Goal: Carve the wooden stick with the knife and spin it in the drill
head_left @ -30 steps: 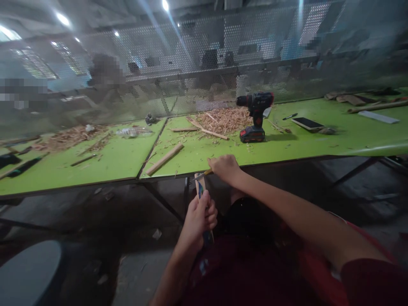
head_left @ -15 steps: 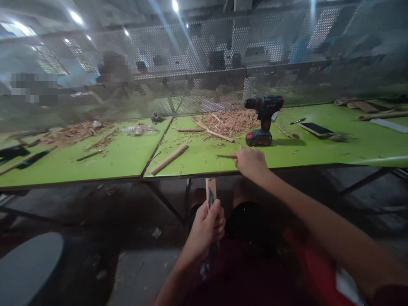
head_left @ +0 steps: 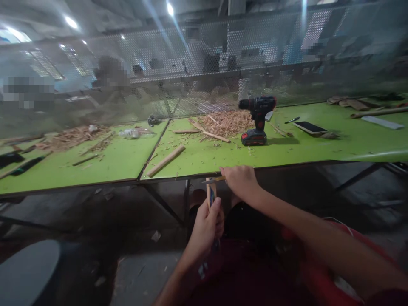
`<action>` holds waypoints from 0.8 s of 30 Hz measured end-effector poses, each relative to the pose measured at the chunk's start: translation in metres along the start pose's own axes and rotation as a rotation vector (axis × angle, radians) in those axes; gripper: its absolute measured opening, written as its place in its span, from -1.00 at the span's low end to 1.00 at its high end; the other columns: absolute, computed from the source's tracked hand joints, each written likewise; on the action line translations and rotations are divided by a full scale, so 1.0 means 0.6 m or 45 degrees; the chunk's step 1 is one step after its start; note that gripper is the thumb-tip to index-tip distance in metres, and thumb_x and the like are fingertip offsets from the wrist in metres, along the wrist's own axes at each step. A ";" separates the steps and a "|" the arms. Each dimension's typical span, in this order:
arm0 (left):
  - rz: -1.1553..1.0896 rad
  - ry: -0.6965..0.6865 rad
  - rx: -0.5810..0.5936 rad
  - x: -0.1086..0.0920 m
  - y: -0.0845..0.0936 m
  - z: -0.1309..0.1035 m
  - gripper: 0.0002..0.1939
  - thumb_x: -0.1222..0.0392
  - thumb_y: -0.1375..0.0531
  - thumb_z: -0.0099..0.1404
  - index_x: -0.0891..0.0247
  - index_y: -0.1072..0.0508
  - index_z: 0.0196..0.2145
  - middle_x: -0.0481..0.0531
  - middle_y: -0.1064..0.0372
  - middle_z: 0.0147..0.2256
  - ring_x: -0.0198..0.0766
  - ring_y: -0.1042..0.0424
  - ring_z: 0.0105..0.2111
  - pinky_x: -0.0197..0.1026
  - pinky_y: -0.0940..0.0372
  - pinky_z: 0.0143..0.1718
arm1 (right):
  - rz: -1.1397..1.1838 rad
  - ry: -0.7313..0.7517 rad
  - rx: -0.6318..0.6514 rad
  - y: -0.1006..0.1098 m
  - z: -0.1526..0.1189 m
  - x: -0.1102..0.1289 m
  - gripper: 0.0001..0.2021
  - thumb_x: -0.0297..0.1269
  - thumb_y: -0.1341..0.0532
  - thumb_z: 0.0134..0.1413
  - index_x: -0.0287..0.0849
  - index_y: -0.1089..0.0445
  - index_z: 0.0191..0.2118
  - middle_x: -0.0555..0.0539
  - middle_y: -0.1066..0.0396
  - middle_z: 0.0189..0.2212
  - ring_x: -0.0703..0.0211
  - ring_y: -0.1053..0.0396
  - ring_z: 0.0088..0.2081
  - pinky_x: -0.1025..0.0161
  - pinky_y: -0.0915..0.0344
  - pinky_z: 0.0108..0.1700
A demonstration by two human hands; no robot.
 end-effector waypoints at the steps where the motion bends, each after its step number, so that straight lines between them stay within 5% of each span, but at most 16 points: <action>1: 0.003 -0.004 0.001 0.000 0.000 0.000 -0.37 -0.36 -0.29 0.04 0.16 -0.05 -0.43 -0.33 0.10 -0.68 -0.57 0.18 -0.75 -0.44 0.25 -0.75 | 0.003 -0.003 0.009 -0.001 -0.002 0.000 -0.45 -0.18 0.16 0.40 -0.25 -0.57 -0.27 -0.27 -0.54 -0.45 0.03 -0.49 -0.36 0.27 -0.20 -0.39; 11: -0.001 0.006 -0.009 -0.002 -0.010 -0.004 -0.37 -0.37 -0.30 0.02 0.17 -0.07 -0.45 -0.33 0.09 -0.69 -0.57 0.14 -0.77 -0.45 0.23 -0.76 | 0.026 -0.053 -0.111 0.006 -0.028 -0.006 -0.46 -0.18 0.13 0.40 -0.20 -0.58 -0.30 -0.26 -0.55 -0.47 0.00 -0.49 -0.41 0.26 -0.15 -0.42; 24: 0.013 0.007 0.046 0.000 0.002 0.016 -0.42 -0.30 -0.29 0.10 0.19 -0.08 -0.48 -0.29 0.11 -0.66 -0.58 0.17 -0.75 -0.45 0.26 -0.75 | 0.089 0.098 -0.082 -0.031 0.032 -0.001 -0.46 -0.23 0.15 0.41 -0.34 -0.56 -0.22 -0.33 -0.55 -0.40 0.05 -0.49 -0.32 0.29 -0.20 -0.33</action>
Point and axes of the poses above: each hand's wrist, its own z-axis towards the middle knuckle, its own y-axis out of the back of the hand, x = y × z, the point moved 10 cm from there along z, towards the middle knuckle
